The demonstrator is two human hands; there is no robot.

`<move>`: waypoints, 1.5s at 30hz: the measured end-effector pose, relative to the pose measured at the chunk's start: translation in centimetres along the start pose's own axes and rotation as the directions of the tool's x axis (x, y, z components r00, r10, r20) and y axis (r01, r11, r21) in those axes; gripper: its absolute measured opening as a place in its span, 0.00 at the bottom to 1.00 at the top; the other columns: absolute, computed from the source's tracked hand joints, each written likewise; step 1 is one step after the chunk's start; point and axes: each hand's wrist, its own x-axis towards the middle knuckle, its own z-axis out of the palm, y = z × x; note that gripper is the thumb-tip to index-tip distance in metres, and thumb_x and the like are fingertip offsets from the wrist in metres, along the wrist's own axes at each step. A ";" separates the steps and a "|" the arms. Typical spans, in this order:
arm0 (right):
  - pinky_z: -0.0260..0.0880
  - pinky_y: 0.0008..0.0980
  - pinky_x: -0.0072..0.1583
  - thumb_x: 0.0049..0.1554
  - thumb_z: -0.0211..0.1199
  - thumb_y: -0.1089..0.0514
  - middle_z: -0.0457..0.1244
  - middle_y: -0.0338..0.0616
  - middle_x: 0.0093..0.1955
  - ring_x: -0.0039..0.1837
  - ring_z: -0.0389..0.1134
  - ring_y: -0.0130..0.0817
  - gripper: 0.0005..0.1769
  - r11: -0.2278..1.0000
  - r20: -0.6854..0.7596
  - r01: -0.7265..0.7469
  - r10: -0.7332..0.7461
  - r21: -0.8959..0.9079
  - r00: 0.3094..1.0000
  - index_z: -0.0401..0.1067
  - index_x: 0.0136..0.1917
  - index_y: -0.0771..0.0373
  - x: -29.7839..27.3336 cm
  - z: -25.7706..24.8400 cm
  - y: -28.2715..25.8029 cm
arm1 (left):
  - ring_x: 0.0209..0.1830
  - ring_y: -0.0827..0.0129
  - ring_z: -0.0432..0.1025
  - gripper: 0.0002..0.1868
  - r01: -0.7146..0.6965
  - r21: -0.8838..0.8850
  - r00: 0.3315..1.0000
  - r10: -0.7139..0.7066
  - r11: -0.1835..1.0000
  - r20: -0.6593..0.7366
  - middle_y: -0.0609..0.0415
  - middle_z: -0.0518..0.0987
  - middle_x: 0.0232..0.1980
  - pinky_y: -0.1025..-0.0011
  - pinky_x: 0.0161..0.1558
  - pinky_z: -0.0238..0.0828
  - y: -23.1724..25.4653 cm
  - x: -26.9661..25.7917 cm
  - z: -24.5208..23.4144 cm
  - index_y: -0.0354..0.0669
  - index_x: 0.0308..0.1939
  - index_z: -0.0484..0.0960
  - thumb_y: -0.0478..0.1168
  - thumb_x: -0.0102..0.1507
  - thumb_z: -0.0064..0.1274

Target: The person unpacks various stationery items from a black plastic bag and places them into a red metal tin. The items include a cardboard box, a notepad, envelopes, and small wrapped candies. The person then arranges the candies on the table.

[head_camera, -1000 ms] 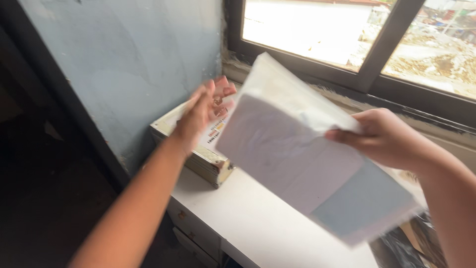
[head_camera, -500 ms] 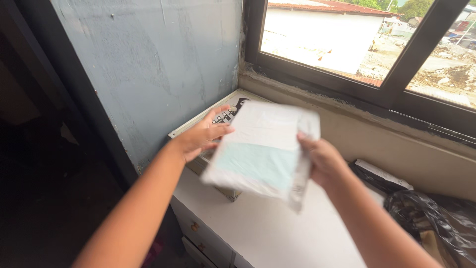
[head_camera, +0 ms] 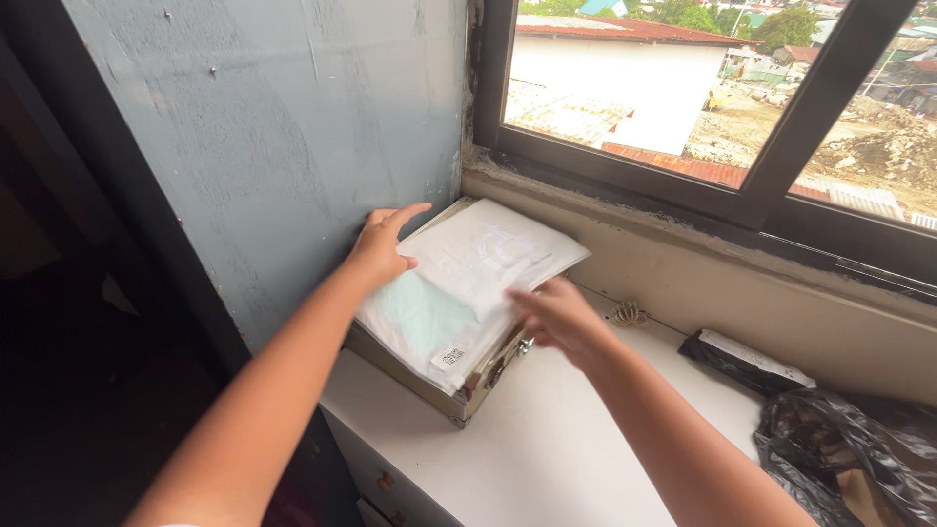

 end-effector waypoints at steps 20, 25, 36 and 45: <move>0.31 0.48 0.79 0.61 0.32 0.26 0.40 0.40 0.86 0.85 0.35 0.44 0.39 0.262 0.445 0.583 -0.435 -0.769 0.783 0.47 0.82 0.37 7.6 5.9 -1.8 | 0.82 0.60 0.33 0.57 0.133 0.477 0.983 -0.176 0.869 0.047 0.51 0.42 0.83 0.38 0.73 0.18 5.8 -8.7 2.8 0.48 0.78 0.47 0.75 0.56 0.46; 0.33 0.43 0.79 0.56 0.38 0.19 0.39 0.39 0.85 0.85 0.35 0.42 0.45 0.247 0.377 0.506 -0.425 -0.826 0.823 0.48 0.81 0.34 10.2 4.4 -3.2 | 0.82 0.57 0.33 0.58 0.114 0.458 0.989 -0.146 0.882 0.035 0.47 0.43 0.84 0.36 0.72 0.18 5.6 -8.7 2.8 0.49 0.80 0.49 0.76 0.55 0.46; 0.37 0.44 0.79 0.52 0.40 0.16 0.40 0.34 0.85 0.84 0.37 0.40 0.49 0.230 0.321 0.435 -0.405 -0.871 0.856 0.48 0.81 0.32 15.4 1.5 -3.3 | 0.81 0.54 0.34 0.60 0.110 0.421 0.991 -0.129 0.901 0.019 0.44 0.45 0.84 0.35 0.71 0.18 5.5 -8.7 3.0 0.48 0.80 0.51 0.76 0.53 0.48; 0.43 0.42 0.78 0.50 0.41 0.15 0.40 0.35 0.86 0.84 0.40 0.41 0.50 0.251 0.285 0.403 -0.399 -0.880 0.871 0.49 0.81 0.33 16.3 0.7 -3.2 | 0.82 0.56 0.34 0.60 0.146 0.412 0.985 -0.173 0.899 0.027 0.47 0.44 0.83 0.36 0.72 0.17 5.9 -8.9 2.7 0.50 0.80 0.50 0.76 0.53 0.49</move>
